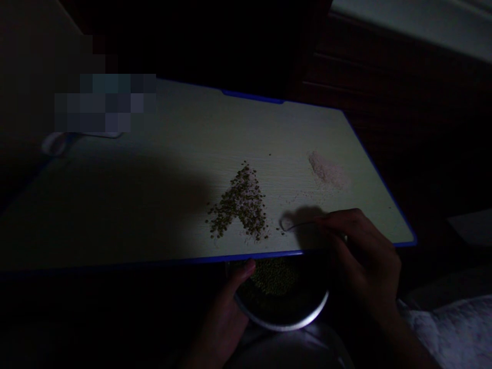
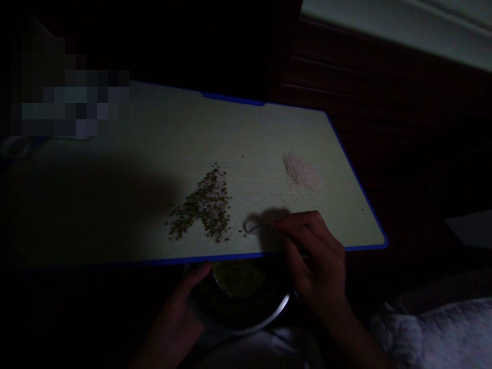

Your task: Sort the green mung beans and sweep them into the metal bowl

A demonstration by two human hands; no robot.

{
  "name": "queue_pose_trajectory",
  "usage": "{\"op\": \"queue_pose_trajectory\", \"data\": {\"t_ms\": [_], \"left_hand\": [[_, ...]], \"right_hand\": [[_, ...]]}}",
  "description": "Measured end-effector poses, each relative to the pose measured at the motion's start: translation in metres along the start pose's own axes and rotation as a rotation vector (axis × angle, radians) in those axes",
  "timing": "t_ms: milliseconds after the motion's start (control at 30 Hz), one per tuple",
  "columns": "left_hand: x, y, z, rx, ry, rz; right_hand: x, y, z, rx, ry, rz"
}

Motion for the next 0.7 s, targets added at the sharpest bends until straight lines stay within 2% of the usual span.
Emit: {"op": "queue_pose_trajectory", "data": {"t_ms": [167,300,467,700], "left_hand": [[0.002,0.001,-0.001,0.04,0.001,-0.002],[0.001,0.001,-0.001,0.029,-0.002,-0.009],[0.001,-0.001,0.003,0.018,-0.004,-0.041],[-0.001,-0.004,0.001,0.067,0.018,0.014]], "right_hand": [[0.006,-0.001,0.001,0.029,0.068,-0.058],[0.009,0.001,0.001,0.008,0.055,-0.088],[0.009,0.003,0.004,0.025,0.013,-0.072],[-0.001,0.003,0.01,-0.041,-0.046,-0.022]]}}
Point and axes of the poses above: each hand's wrist, its own y-axis towards the middle knuckle, its own z-axis out of the palm, x = y × z, the point moved 4 cm from there along y, towards the middle knuckle, and after that the axes turned 5 degrees about -z, right-handed, at the moved point
